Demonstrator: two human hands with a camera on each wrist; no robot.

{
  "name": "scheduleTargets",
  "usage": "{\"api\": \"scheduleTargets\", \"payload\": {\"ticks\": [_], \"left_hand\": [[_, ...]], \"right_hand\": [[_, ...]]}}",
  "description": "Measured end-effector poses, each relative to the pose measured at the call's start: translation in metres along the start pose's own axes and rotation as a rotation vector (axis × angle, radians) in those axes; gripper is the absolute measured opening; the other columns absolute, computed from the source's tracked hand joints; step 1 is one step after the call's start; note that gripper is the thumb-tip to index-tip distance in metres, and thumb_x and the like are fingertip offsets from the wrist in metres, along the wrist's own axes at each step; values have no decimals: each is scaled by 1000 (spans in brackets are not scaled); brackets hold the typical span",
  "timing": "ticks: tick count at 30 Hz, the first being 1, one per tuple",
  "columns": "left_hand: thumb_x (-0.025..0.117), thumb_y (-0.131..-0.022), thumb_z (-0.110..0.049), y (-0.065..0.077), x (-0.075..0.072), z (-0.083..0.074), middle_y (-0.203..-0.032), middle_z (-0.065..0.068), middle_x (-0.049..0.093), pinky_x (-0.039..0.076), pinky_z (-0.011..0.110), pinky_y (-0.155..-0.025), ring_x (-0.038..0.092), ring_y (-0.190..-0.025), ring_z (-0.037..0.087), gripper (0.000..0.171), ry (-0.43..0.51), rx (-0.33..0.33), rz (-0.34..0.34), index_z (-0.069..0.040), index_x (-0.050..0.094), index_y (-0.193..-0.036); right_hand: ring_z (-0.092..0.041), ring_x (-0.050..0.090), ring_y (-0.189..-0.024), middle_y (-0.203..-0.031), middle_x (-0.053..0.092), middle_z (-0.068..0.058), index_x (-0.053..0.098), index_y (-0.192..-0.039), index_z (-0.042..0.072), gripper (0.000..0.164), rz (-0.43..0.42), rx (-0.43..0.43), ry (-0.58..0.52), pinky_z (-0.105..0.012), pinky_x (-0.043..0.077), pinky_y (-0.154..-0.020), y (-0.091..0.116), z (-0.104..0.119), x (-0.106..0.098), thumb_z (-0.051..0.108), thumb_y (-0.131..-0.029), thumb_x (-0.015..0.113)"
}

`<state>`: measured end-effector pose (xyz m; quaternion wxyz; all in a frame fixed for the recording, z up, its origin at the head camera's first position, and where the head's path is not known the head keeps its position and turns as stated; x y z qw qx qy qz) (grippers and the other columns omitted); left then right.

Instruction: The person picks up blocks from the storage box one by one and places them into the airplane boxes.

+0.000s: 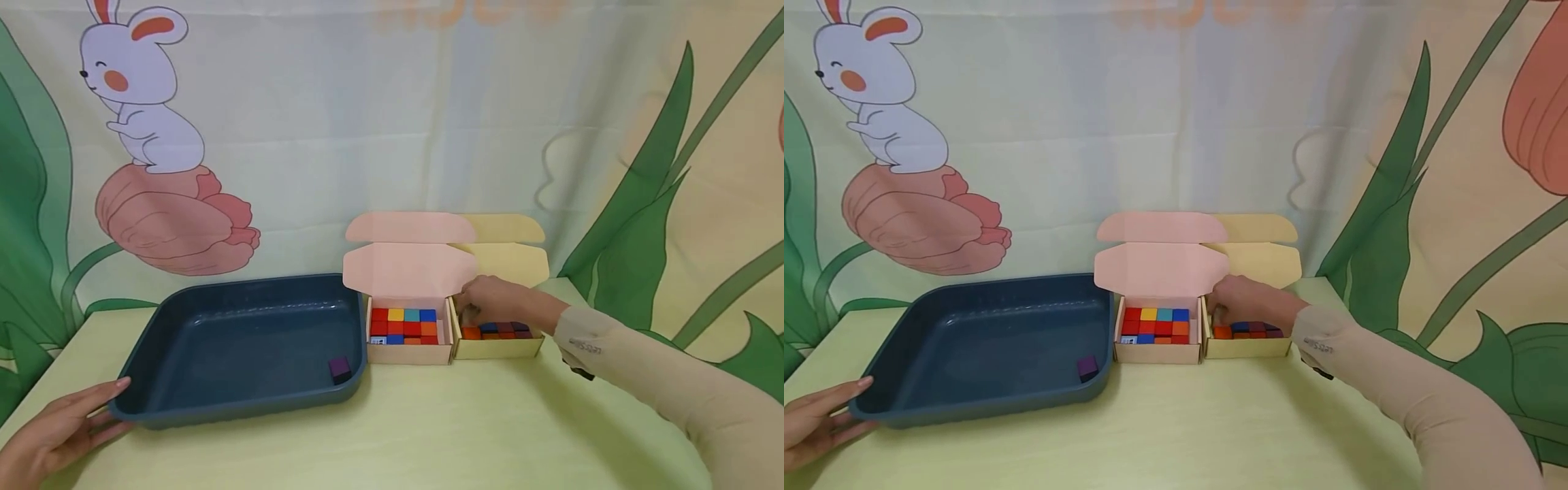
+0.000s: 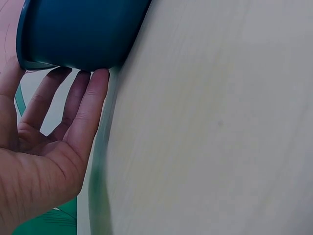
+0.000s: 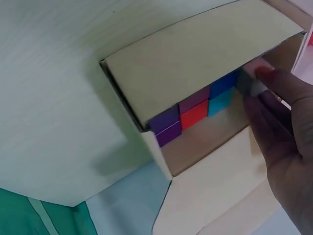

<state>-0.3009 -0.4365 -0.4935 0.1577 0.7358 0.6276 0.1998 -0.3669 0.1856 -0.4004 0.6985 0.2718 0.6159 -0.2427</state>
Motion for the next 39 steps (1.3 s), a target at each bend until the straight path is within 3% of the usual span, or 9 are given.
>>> {"api": "scheduleTargets", "payload": {"ticks": [4,13,21,23,25,28,33,36,39], "left_hand": [[53,-108,-31,1,-1,1,-163,24,-10,59,36,-100,68,-89,2,30,2,4,-6,-39,76,-91],[57,-106,-32,0,-3,2,-115,-1,59,59,40,-100,69,-90,7,24,2,-21,-13,-36,74,-89],[60,-105,-34,-2,-5,2,-101,-19,55,58,41,-101,70,-91,8,21,13,-29,-10,-35,74,-90],[58,-106,-33,-2,-4,3,-117,-1,60,57,40,-102,69,-91,7,23,12,-30,-2,-37,74,-91],[56,-106,-34,-2,-5,6,-144,23,43,57,39,-102,68,-91,5,24,8,-31,-2,-39,75,-92],[56,-106,-36,-1,-6,9,-164,24,-9,57,38,-103,68,-90,4,24,3,-35,-14,-40,74,-92],[58,-106,-35,1,-6,6,-128,12,58,58,40,-101,69,-91,6,21,6,-33,-18,-36,73,-91],[59,-106,-31,1,-3,3,-99,-23,56,59,41,-98,69,-91,7,22,35,-17,-5,-33,75,-91],[56,-108,-27,4,1,4,-97,-23,58,61,38,-95,69,-91,6,28,63,0,14,-33,77,-92]], "right_hand": [[-12,51,-75,-80,62,4,76,-90,9,7,79,6,-6,-20,51,-66,-5,1,5,3,-89,76],[-13,45,-74,-76,57,-1,74,-88,8,10,156,29,-29,-20,38,-61,-4,6,15,-1,-91,71],[-14,53,-79,-84,67,0,77,-92,11,8,146,54,2,-21,50,-68,-6,7,8,4,-92,74],[-14,56,-76,-83,68,-1,77,-90,10,8,112,60,31,-22,53,-68,-7,12,-2,4,-93,73],[-12,57,-74,-83,68,2,78,-89,10,7,58,63,64,-21,56,-69,-14,23,-15,7,-94,73],[-12,58,-71,-81,67,2,76,-87,9,10,-2,40,83,-20,56,-67,-29,51,-33,9,-95,71],[-18,67,-91,-98,72,-1,76,-102,10,8,19,-106,11,-20,58,-81,-69,110,-46,13,-97,71],[-20,67,-104,-112,71,-3,74,-115,11,18,108,-169,17,-22,58,-88,-97,141,-37,15,-98,71],[-17,63,-113,-122,67,-3,71,-124,13,26,209,-217,84,-21,55,-92,-120,166,-19,22,-99,70]]}}
Point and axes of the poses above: each hand's wrist, its own y-axis away from the middle knuckle, its own x-axis out of the palm, z = x × y, the point moved 7 cm from there along -y, towards the middle knuckle
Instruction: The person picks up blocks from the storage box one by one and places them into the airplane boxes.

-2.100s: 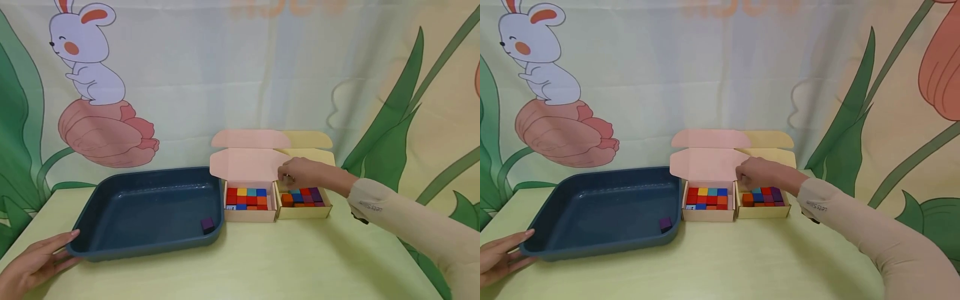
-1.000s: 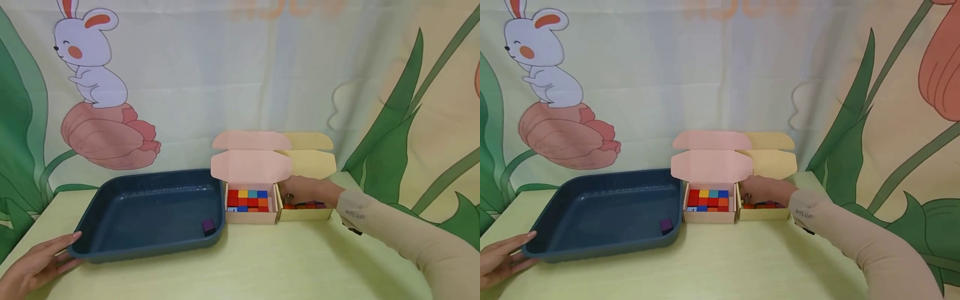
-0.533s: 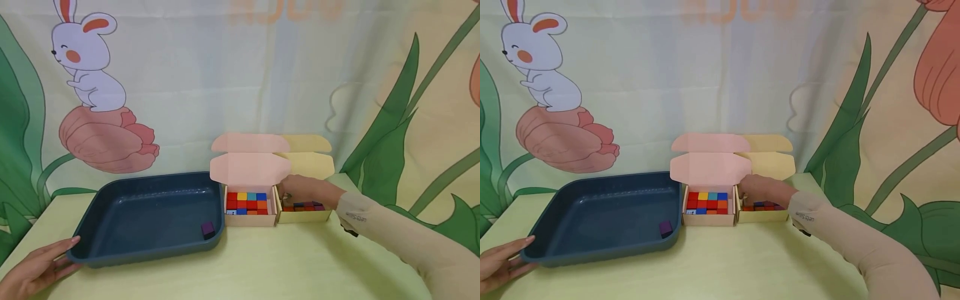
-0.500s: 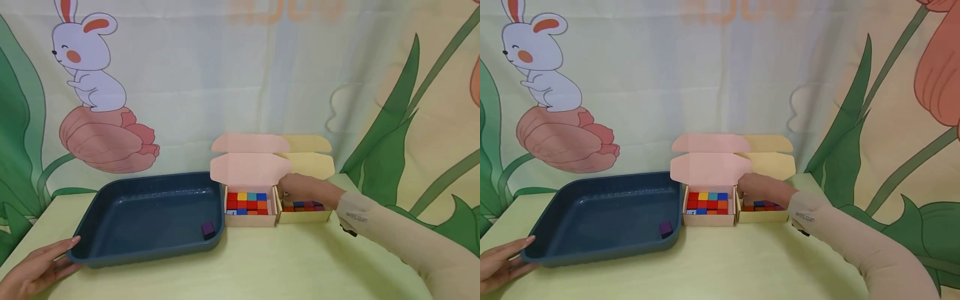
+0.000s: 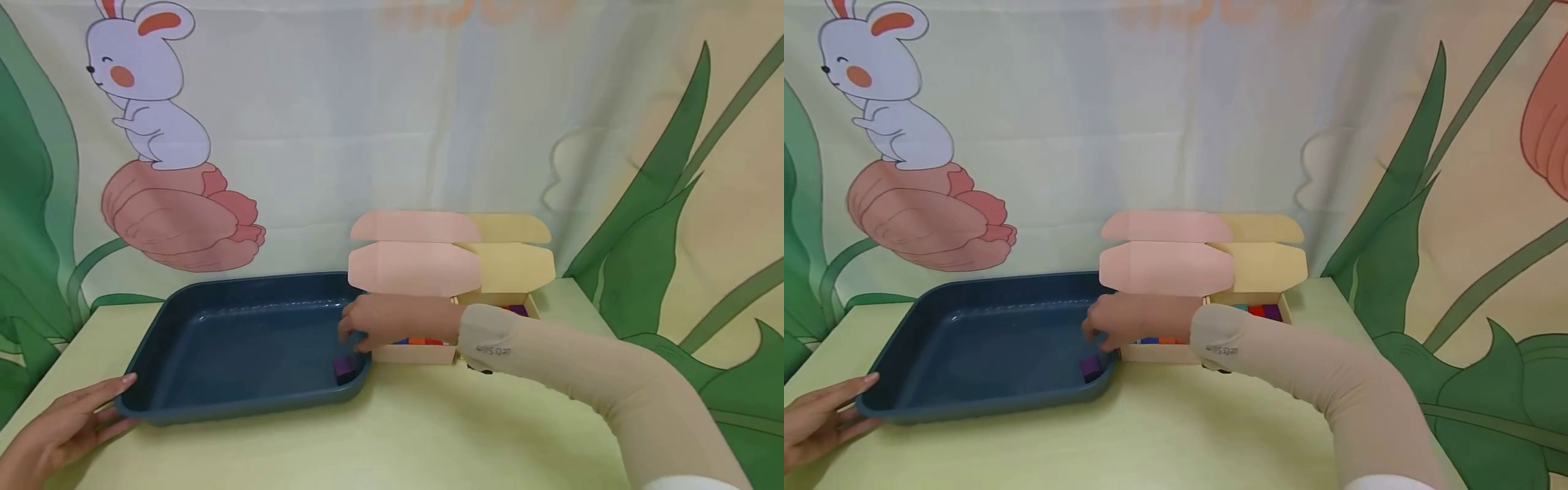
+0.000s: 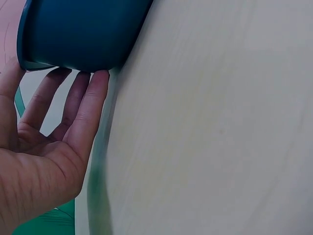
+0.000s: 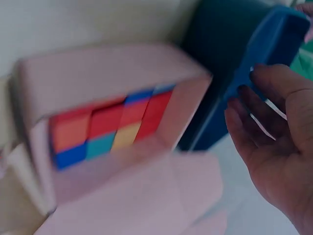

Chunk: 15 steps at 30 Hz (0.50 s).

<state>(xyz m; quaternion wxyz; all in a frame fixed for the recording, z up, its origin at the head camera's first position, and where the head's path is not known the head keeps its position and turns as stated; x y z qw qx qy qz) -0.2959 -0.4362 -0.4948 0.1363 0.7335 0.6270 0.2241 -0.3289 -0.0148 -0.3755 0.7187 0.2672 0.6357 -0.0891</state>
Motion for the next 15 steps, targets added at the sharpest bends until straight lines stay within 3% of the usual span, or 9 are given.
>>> {"api": "scheduleTargets", "payload": {"ticks": [4,7,15], "left_hand": [[54,-108,-24,1,2,-1,-97,-22,61,62,36,-92,69,-91,6,31,12,18,9,-32,79,-93],[53,-109,-24,2,0,-1,-97,-22,60,62,35,-92,69,-91,6,31,8,24,3,-32,79,-93],[57,-107,-27,2,2,-2,-98,-21,62,62,36,-91,70,-91,7,26,1,17,-22,-32,78,-91]], "right_hand": [[-15,61,-117,-128,67,-3,68,-131,13,35,100,-49,40,-18,54,-93,-28,15,16,27,-99,70],[-14,62,-110,-125,69,-2,69,-132,12,35,124,-60,23,-16,54,-91,-40,19,26,24,-98,72],[-12,62,-97,-113,71,0,71,-127,14,32,99,-56,27,-14,55,-81,-45,18,34,18,-96,75]]}}
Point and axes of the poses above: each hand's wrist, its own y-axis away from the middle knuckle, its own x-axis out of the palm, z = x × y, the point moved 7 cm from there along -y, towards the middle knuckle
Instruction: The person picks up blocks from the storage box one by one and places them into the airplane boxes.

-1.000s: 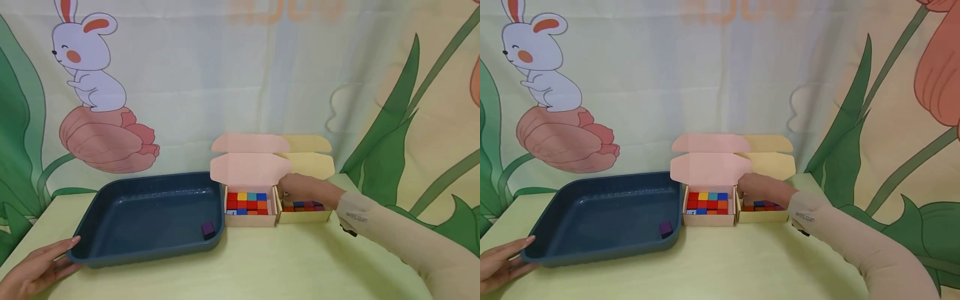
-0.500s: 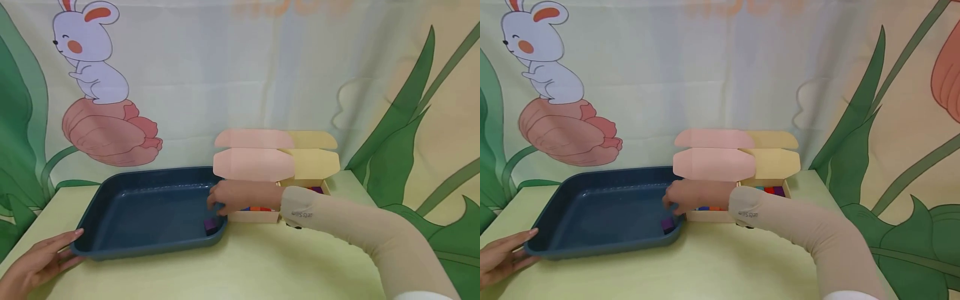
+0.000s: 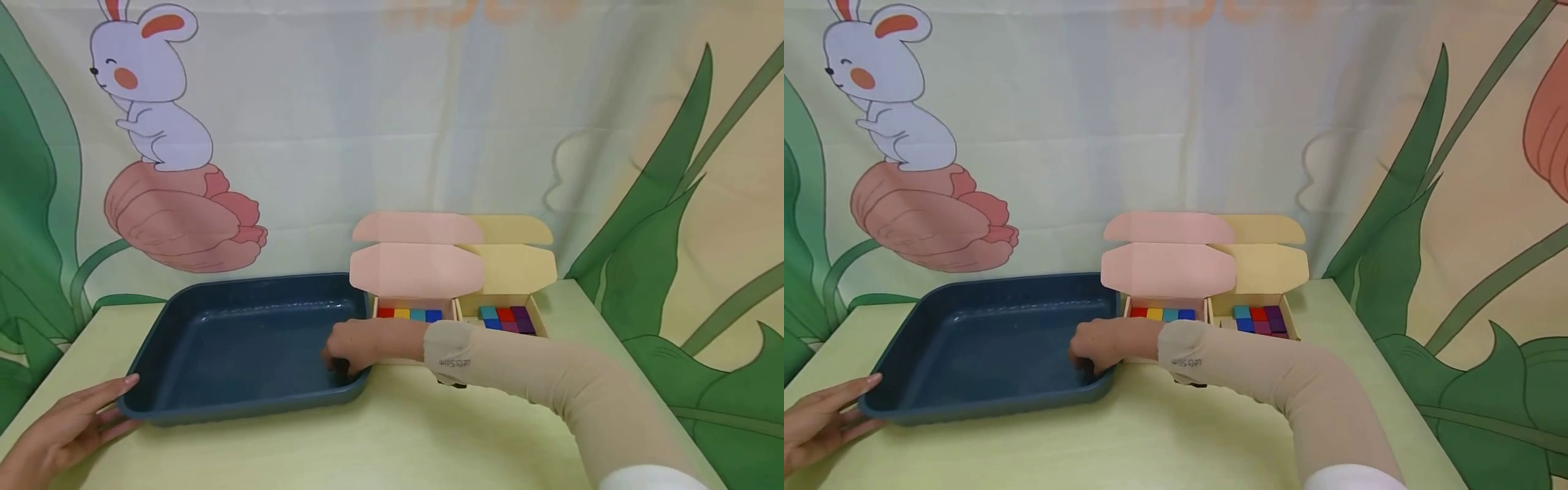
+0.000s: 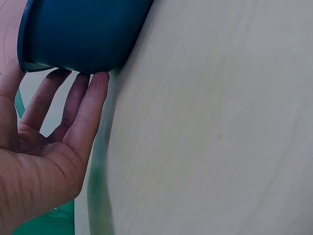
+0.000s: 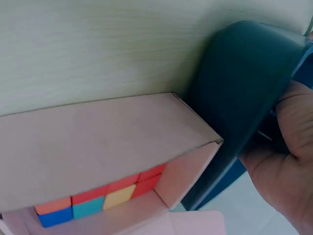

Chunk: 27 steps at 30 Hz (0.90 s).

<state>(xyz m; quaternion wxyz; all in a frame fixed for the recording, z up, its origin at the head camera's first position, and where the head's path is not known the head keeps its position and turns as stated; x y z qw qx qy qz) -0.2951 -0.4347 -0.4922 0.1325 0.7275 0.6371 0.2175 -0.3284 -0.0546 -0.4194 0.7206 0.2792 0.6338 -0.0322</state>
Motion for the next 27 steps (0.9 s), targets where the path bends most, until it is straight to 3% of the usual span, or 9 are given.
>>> {"api": "scheduleTargets", "payload": {"ticks": [4,8,13,18,27], "left_hand": [[57,-107,-27,-1,2,0,-97,-22,61,63,36,-91,70,-90,6,27,-4,3,1,-33,78,-91],[57,-107,-26,-2,1,3,-96,-22,62,63,36,-91,70,-90,7,28,2,1,4,-33,78,-90],[57,-107,-27,-3,-4,4,-94,-24,61,62,35,-91,70,-89,5,28,4,11,4,-35,78,-89],[54,-108,-29,-4,-7,4,-95,-26,56,61,36,-94,70,-89,5,30,-25,1,23,-36,77,-91],[57,-106,-33,-8,-6,1,-98,-23,58,61,38,-95,70,-91,6,24,-48,-17,13,-34,74,-90]], "right_hand": [[-14,63,-106,-119,70,0,70,-128,16,33,-42,-1,40,-19,56,-85,14,4,-15,19,-96,74],[-17,61,-116,-128,67,-1,68,-131,15,36,-70,40,7,-20,55,-89,38,1,-37,20,-96,74],[-16,63,-108,-121,70,0,72,-123,12,32,-163,77,-19,-19,56,-86,73,-16,-49,22,-94,77],[-15,65,-97,-110,72,0,75,-117,11,28,-195,124,-21,-20,57,-84,105,-40,-33,20,-92,80],[-17,65,-93,-104,73,-1,75,-113,10,26,-190,315,-84,-27,62,-82,182,-97,4,14,-88,82]]}}
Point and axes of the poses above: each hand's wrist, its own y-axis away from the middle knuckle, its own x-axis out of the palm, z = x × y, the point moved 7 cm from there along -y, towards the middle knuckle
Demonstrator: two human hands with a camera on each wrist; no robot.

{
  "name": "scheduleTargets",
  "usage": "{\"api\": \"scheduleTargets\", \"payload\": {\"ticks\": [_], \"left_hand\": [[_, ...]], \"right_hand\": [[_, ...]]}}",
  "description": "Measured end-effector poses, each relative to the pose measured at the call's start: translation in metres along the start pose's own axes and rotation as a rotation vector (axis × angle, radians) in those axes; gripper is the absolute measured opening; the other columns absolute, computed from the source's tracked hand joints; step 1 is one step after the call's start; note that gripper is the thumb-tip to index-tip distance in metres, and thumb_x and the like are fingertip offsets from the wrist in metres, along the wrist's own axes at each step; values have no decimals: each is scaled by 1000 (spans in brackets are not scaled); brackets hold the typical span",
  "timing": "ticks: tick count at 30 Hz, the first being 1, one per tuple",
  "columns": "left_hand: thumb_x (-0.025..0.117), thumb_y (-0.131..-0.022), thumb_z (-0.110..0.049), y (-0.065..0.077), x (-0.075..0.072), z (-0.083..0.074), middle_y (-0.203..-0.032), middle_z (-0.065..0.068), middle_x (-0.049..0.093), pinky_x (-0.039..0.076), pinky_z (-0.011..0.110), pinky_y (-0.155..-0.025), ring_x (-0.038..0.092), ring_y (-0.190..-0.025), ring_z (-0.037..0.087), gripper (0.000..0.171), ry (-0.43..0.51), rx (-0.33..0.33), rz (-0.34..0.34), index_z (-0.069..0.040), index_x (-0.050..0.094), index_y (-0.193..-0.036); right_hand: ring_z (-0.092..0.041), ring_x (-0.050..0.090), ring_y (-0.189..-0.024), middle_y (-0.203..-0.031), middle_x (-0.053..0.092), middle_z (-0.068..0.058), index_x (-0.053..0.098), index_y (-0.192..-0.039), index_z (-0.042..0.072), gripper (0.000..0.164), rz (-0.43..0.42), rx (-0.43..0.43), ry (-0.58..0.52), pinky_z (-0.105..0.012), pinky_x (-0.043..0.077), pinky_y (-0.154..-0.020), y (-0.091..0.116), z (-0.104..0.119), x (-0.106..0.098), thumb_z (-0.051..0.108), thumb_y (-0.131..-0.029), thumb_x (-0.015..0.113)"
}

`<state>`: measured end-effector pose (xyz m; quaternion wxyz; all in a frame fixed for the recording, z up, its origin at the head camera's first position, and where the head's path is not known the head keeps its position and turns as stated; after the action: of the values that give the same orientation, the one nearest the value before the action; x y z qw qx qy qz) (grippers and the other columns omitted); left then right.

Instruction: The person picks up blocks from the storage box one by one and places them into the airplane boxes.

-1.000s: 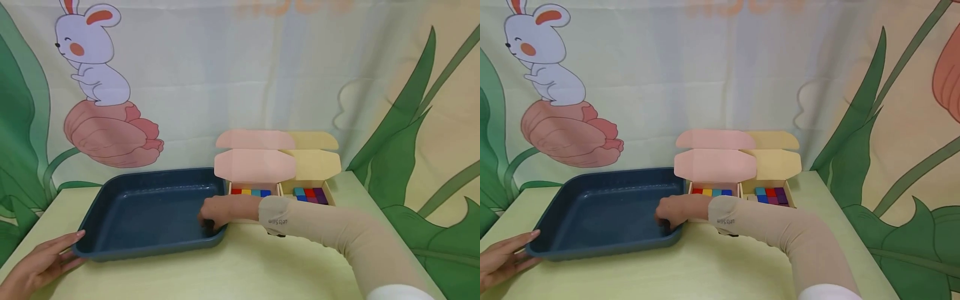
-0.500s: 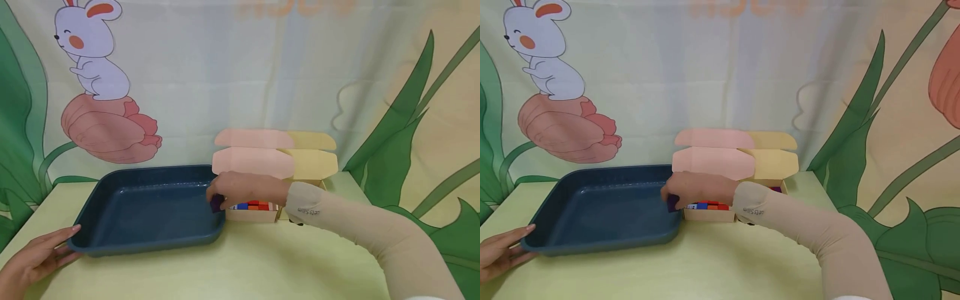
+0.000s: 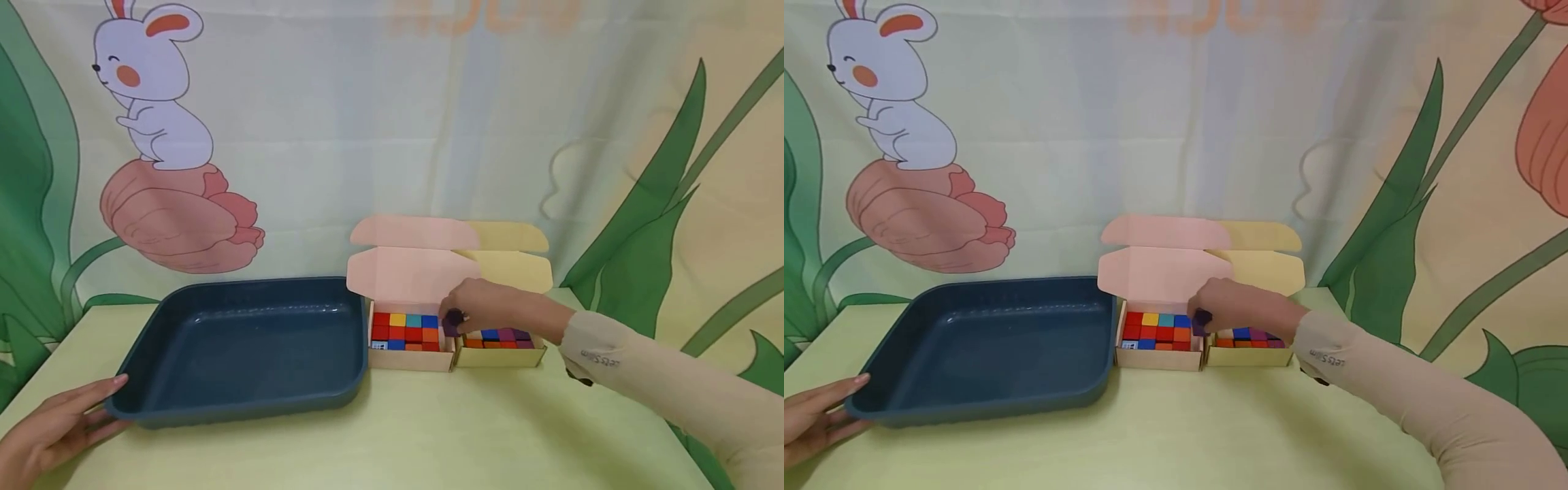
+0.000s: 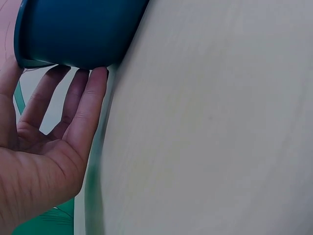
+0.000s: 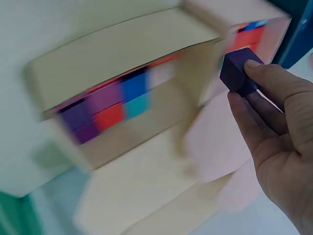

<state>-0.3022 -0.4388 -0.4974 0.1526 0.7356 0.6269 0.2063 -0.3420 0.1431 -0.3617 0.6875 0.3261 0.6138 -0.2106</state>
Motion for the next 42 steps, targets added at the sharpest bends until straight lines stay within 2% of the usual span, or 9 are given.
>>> {"api": "scheduleTargets", "payload": {"ticks": [7,14,18,25,30,37,39,41,42], "left_hand": [[54,-108,-28,2,3,-4,-95,-24,60,62,36,-92,71,-90,6,31,42,45,13,-35,78,-91],[54,-108,-28,2,1,-2,-94,-25,57,61,37,-94,70,-89,6,31,56,32,17,-36,78,-90],[53,-108,-28,2,2,-2,-96,-25,58,61,37,-94,70,-90,6,31,47,29,24,-36,78,-91],[53,-109,-28,2,4,-3,-96,-24,59,62,37,-92,70,-90,6,31,42,34,29,-36,78,-91],[55,-108,-29,0,2,-4,-97,-23,60,62,37,-93,70,-91,6,29,24,27,25,-35,77,-92],[60,-105,-30,-2,-3,-7,-98,-21,59,61,39,-95,70,-90,7,21,-14,23,-15,-31,76,-92],[59,-106,-34,-1,0,-9,-106,-9,63,61,40,-94,70,-90,7,23,-84,27,-42,-18,73,-116],[54,-107,-40,0,7,-14,-126,17,61,61,40,-94,69,-94,9,53,-213,39,-68,-3,53,-145],[49,-108,-44,1,12,-18,-135,30,52,62,40,-93,70,-99,17,67,-302,62,-90,5,37,-153]], "right_hand": [[-19,64,-88,-100,72,-3,76,-109,8,24,-60,55,104,-33,62,-83,16,-43,7,9,-86,83],[-19,65,-83,-96,59,-7,77,-107,9,22,-145,2,286,-27,62,-78,9,-39,24,12,-86,84],[-19,65,-83,-93,62,-7,77,-107,9,21,-132,-4,349,-27,62,-77,5,-37,35,14,-88,82],[-15,66,-79,-94,73,-4,76,-100,9,9,-75,46,168,-31,64,-77,5,-40,42,12,-92,79],[-15,62,-82,-97,71,-3,77,-103,11,9,-61,82,95,-33,62,-81,6,-45,44,10,-94,75],[-14,53,-74,-86,64,0,75,-102,8,10,-78,115,48,-26,52,-69,5,-41,40,15,-94,74],[-14,51,-72,-82,61,1,74,-100,8,7,-131,125,40,-25,48,-65,9,-36,35,11,-94,72],[-16,51,-73,-82,61,-1,73,-100,7,7,-211,134,16,-25,47,-63,15,-28,28,7,-93,70],[-17,54,-75,-86,63,-2,73,-103,6,10,-255,138,16,-25,49,-64,20,-23,25,7,-94,69]]}}
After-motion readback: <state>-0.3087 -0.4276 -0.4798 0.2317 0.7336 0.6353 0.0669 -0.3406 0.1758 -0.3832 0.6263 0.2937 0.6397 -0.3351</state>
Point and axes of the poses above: each hand's wrist, its own y-axis away from the middle knuckle, its own x-axis out of the palm, z = x × y, the point moved 7 cm from there along -y, towards the middle knuckle
